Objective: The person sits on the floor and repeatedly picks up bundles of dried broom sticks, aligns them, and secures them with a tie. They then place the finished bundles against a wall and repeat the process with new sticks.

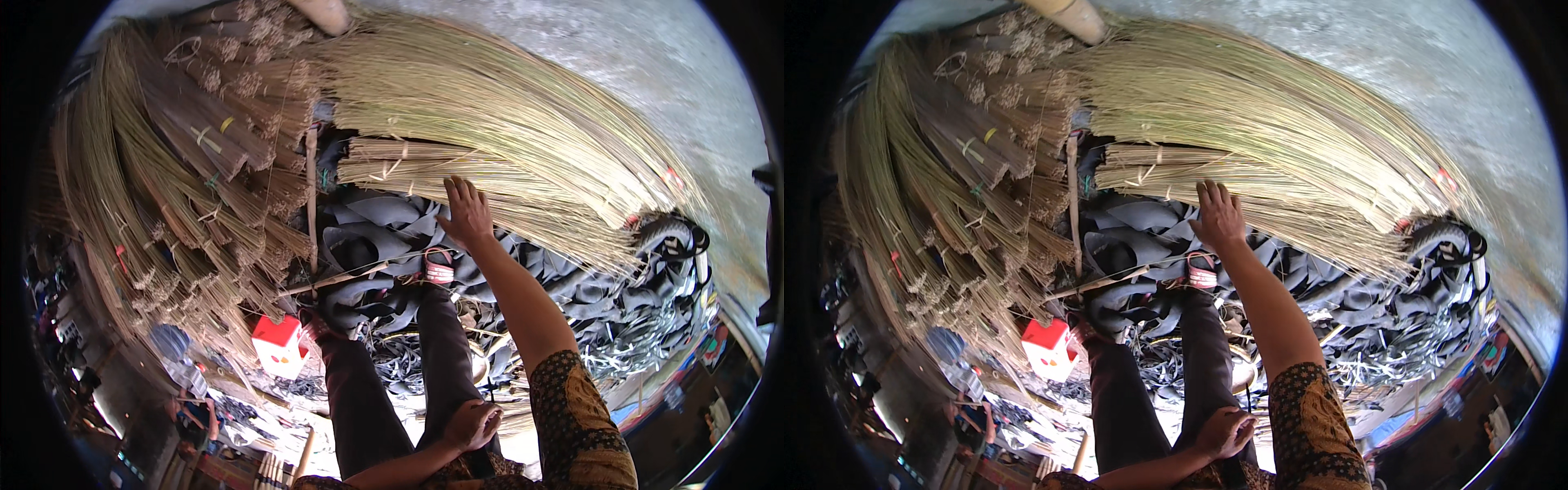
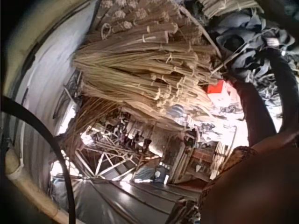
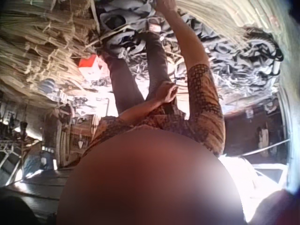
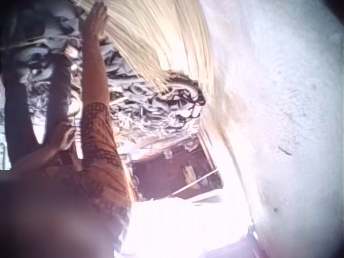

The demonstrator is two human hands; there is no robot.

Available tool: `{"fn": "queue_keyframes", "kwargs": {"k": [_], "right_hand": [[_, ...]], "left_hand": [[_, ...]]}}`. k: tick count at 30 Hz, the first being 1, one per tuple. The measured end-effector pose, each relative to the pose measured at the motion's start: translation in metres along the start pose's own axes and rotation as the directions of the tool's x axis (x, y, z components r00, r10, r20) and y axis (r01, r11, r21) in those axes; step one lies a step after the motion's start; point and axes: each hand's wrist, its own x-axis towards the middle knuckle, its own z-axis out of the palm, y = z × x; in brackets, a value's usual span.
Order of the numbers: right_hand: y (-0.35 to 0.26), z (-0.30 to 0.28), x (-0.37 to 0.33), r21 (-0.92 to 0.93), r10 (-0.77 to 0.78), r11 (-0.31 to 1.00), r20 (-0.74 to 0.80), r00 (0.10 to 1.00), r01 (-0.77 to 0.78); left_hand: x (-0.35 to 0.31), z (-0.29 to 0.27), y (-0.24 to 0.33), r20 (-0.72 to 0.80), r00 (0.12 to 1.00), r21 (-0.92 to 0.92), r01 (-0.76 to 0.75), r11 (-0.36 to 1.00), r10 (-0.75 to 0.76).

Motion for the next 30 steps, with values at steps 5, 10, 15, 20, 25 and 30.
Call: {"fn": "queue_keyframes", "kwargs": {"k": [5,10,15,20,25,30], "right_hand": [[-0.026,0.007,0.086,-0.179,-0.144,0.974,-0.029,0.989,0.137],[-0.033,0.013,0.108,-0.169,-0.093,0.981,0.018,0.995,0.095],[-0.042,0.016,0.105,-0.189,-0.08,0.977,0.121,0.989,0.102],[-0.043,0.012,0.122,-0.294,-0.06,0.94,0.354,0.933,0.172],[-0.049,0.018,0.128,-0.28,-0.009,0.952,0.369,0.929,0.121],[-0.05,0.021,0.129,-0.247,0.004,0.963,0.411,0.912,0.107]], "left_hand": [[0.006,-0.005,0.001,-0.122,0.992,-0.141,-0.033,0.99,0.015],[0.006,-0.015,0.0,-0.192,0.981,-0.246,-0.071,0.967,0.023],[0.003,-0.028,-0.003,-0.151,0.987,-0.258,-0.089,0.962,0.051],[0.001,-0.034,-0.004,-0.141,0.989,-0.294,-0.079,0.953,0.039],[0.002,-0.032,-0.006,-0.166,0.986,-0.3,-0.071,0.951,0.021],[-0.003,-0.031,-0.004,-0.145,0.989,-0.286,-0.025,0.958,-0.017]]}}
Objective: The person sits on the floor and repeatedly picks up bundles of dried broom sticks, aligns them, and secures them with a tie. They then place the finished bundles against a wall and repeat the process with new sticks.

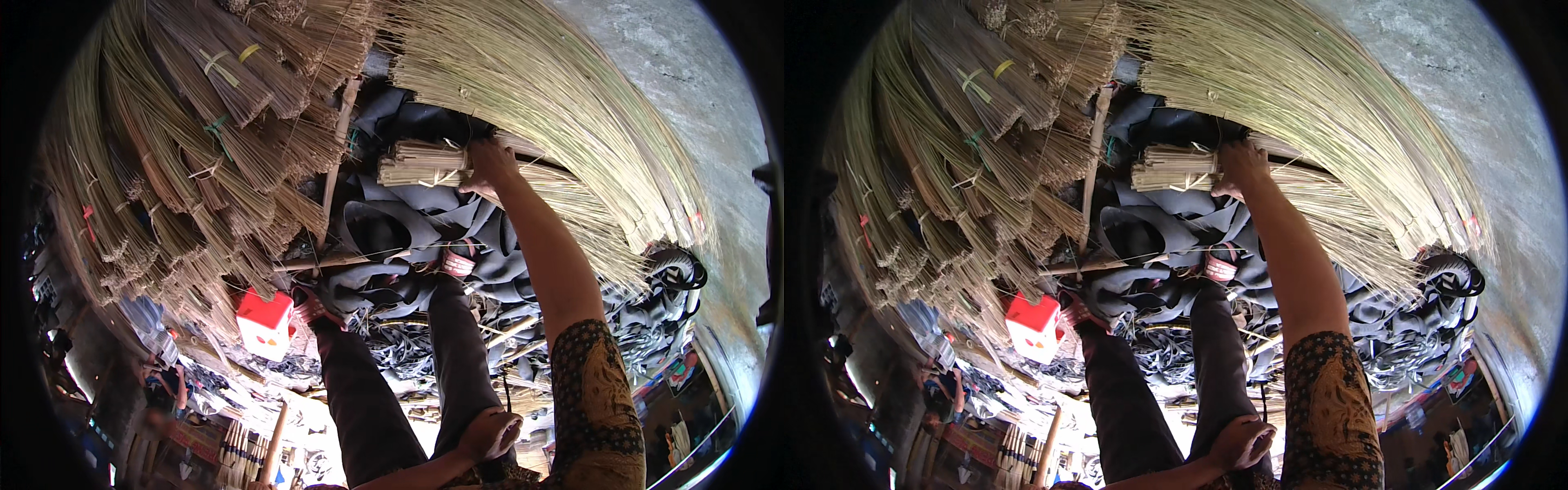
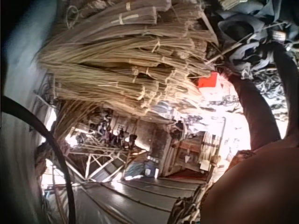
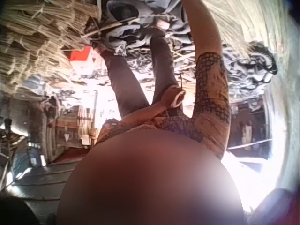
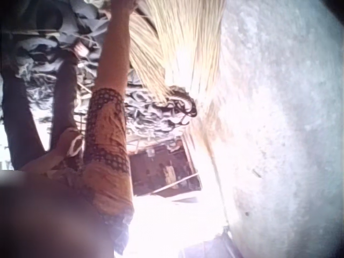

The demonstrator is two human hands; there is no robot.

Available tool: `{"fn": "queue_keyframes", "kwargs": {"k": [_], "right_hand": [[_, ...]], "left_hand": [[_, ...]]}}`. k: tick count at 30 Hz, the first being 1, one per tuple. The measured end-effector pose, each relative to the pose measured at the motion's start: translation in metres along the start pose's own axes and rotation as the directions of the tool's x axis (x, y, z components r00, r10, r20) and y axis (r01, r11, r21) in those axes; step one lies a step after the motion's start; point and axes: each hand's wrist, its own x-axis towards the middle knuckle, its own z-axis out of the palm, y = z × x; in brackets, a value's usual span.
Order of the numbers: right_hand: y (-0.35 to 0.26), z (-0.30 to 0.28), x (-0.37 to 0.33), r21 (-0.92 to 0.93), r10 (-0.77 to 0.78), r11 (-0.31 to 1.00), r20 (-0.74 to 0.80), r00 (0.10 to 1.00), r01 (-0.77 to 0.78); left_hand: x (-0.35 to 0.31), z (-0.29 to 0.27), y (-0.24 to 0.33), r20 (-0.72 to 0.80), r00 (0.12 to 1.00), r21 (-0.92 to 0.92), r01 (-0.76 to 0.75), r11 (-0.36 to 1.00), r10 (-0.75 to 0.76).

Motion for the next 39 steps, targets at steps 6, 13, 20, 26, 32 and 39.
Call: {"fn": "queue_keyframes", "kwargs": {"k": [6,13,20,26,32,39], "right_hand": [[-0.01,0.052,-0.072,-0.153,-0.196,0.968,0.025,0.98,0.197],[-0.041,0.129,-0.167,0.485,0.229,0.865,-0.615,0.754,0.132],[-0.035,0.187,-0.163,0.729,0.359,-0.685,0.327,0.874,0.009],[-0.027,0.184,-0.105,0.419,0.34,-0.868,0.109,0.934,0.267],[-0.012,0.181,-0.09,0.13,0.278,-0.955,0.073,0.958,0.267],[-0.024,0.184,-0.123,0.091,0.421,-0.904,0.03,0.906,0.417]], "left_hand": [[0.052,-0.077,-0.023,-0.097,0.957,-0.03,0.273,0.962,-0.275],[0.234,-0.263,-0.037,-0.257,0.903,0.696,-0.074,0.714,0.345],[0.37,-0.261,-0.004,0.046,0.934,0.951,-0.149,0.271,0.353],[0.432,-0.241,-0.019,-0.073,0.997,0.987,0.071,0.147,0.009],[0.437,-0.244,-0.015,0.052,0.952,0.985,0.0,0.171,-0.303],[0.417,-0.241,-0.013,0.219,0.768,0.829,0.179,0.53,-0.602]]}}
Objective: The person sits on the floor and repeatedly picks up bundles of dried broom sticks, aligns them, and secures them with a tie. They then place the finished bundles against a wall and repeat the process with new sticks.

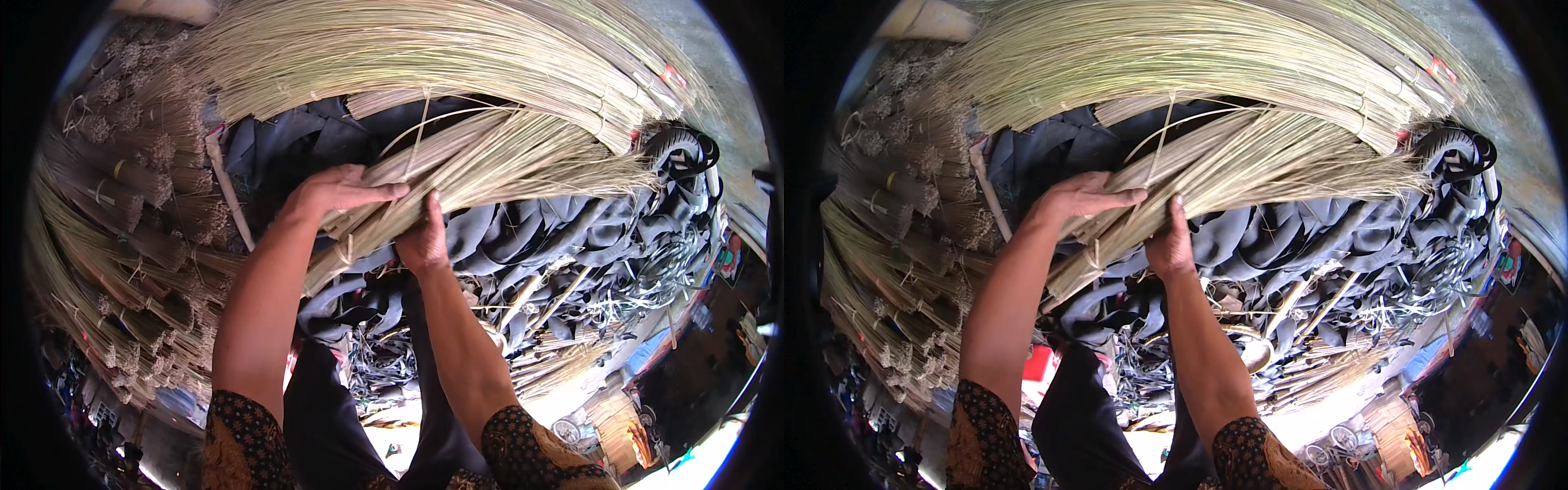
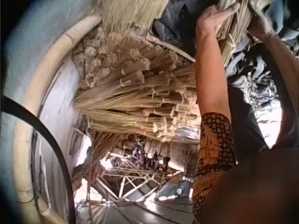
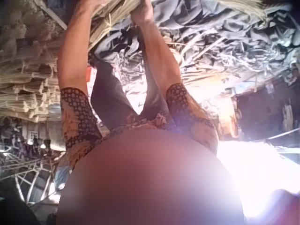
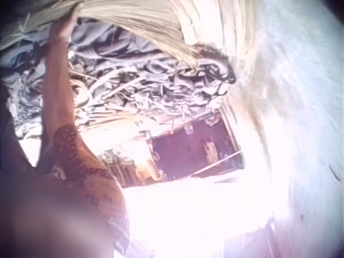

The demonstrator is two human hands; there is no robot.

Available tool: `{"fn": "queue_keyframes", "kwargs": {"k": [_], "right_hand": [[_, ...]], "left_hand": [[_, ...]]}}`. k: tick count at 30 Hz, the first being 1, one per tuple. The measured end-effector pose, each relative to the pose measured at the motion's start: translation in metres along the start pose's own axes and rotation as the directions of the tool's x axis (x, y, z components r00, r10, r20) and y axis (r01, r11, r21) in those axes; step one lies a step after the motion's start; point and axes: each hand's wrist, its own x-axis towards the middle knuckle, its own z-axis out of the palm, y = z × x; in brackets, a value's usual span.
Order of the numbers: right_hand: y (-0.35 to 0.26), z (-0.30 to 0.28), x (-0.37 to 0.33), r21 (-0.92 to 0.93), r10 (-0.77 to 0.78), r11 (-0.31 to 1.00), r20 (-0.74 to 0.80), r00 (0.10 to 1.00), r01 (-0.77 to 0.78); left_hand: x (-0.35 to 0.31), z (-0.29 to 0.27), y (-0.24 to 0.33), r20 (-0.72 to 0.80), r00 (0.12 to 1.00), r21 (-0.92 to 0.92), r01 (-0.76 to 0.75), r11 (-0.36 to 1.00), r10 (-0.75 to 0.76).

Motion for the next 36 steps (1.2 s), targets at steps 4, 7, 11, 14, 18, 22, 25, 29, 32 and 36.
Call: {"fn": "queue_keyframes", "kwargs": {"k": [4,7,11,14,18,22,25,29,32,36], "right_hand": [[-0.004,0.003,-0.044,-0.03,-0.074,0.997,0.025,0.997,0.074],[-0.014,0.002,-0.077,-0.052,-0.12,0.992,-0.055,0.991,0.117],[-0.029,0.002,-0.127,-0.09,-0.144,0.988,-0.205,0.968,0.128],[-0.028,0.018,-0.176,-0.126,-0.135,0.985,-0.151,0.979,0.117],[0.011,0.047,-0.254,-0.153,-0.027,0.988,-0.276,0.961,-0.016],[0.091,0.074,-0.321,-0.151,0.146,0.97,-0.268,0.952,-0.191],[0.151,0.092,-0.384,-0.219,0.279,0.931,-0.096,0.956,-0.294],[0.215,0.115,-0.449,-0.409,0.434,0.812,-0.054,0.899,-0.417],[0.247,0.14,-0.484,-0.475,0.548,0.747,0.044,0.835,-0.465],[0.274,0.207,-0.5,-0.685,0.598,0.673,0.284,0.749,-0.278]], "left_hand": [[-0.023,0.032,-0.001,0.097,0.993,-0.043,-0.068,0.997,0.072],[-0.047,0.078,0.008,-0.087,0.962,-0.278,-0.273,0.921,0.259],[-0.079,0.125,0.026,-0.082,0.969,-0.2,-0.246,0.948,0.234],[-0.124,0.143,0.028,-0.097,0.963,-0.134,-0.261,0.956,0.25],[-0.205,0.146,0.003,-0.068,0.972,-0.047,-0.227,0.973,0.224],[-0.316,0.131,-0.06,-0.04,0.986,-0.105,-0.166,0.981,0.163],[-0.416,0.124,-0.105,-0.046,0.999,-0.157,-0.011,0.988,0.004],[-0.55,0.139,-0.152,-0.186,0.979,-0.384,0.011,0.923,-0.089],[-0.634,0.169,-0.181,-0.35,0.918,-0.556,-0.044,0.83,-0.186],[-0.706,0.208,-0.205,-0.641,0.702,-0.565,-0.156,0.81,-0.311]]}}
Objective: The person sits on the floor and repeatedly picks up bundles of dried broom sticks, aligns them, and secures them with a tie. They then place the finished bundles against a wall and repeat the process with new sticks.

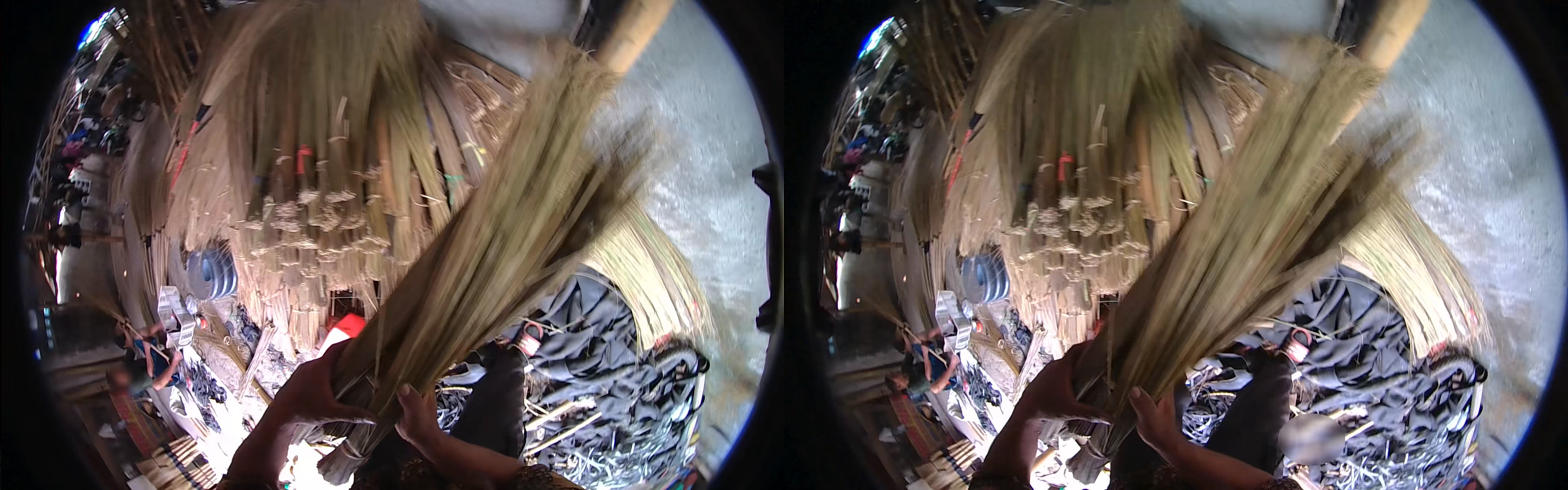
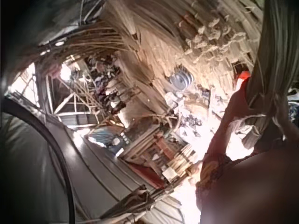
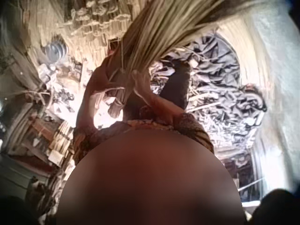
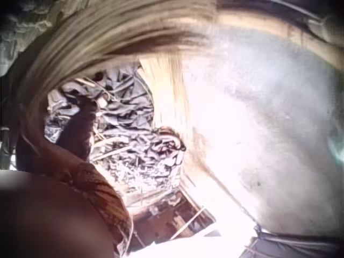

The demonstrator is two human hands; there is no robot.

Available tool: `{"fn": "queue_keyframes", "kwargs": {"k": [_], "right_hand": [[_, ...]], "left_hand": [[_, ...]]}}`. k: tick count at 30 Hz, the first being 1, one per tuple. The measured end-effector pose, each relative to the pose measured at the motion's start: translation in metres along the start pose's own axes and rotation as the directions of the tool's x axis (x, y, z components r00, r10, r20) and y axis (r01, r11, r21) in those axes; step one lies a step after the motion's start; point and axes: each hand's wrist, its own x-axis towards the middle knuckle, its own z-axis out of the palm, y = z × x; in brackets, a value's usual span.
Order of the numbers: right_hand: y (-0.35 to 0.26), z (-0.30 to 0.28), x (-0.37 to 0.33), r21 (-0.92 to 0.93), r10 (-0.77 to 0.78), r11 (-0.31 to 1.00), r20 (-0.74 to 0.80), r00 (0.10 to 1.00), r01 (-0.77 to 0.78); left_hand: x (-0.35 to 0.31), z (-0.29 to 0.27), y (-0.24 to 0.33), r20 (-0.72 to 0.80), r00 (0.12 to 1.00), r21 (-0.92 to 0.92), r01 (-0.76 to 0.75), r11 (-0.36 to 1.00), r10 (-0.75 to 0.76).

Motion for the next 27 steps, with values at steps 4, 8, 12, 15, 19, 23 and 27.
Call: {"fn": "queue_keyframes", "kwargs": {"k": [4,8,12,15,19,23,27], "right_hand": [[-0.026,0.087,0.055,-0.163,-0.145,0.969,0.238,0.96,0.187],[-0.049,0.185,0.119,-0.276,-0.152,0.931,0.302,0.941,0.239],[-0.072,0.253,0.206,-0.546,-0.112,0.777,0.369,0.923,0.313],[-0.077,0.235,0.257,-0.746,-0.062,0.611,0.289,0.955,0.265],[-0.06,0.076,0.269,-0.805,-0.252,0.409,0.353,0.901,0.429],[-0.063,-0.186,0.216,-0.961,-0.099,0.254,-0.138,0.986,-0.109],[-0.08,-0.417,0.075,-0.889,-0.217,-0.383,-0.176,0.96,-0.25]], "left_hand": [[-0.02,-0.038,-0.023,-0.349,0.926,-0.143,-0.204,0.968,0.143],[-0.011,-0.103,-0.031,-0.553,0.824,-0.306,-0.338,0.89,0.123],[0.034,-0.208,-0.037,-0.591,0.804,-0.199,-0.228,0.953,0.069],[0.1,-0.258,-0.046,-0.765,0.643,-0.049,-0.036,0.998,-0.014],[0.16,-0.214,-0.077,-0.771,0.636,-0.063,-0.13,0.99,0.035],[0.207,-0.061,-0.082,-0.642,0.727,0.3,-0.054,0.952,0.243],[0.2,0.141,-0.054,-0.205,0.933,0.068,-0.288,0.955,0.296]]}}
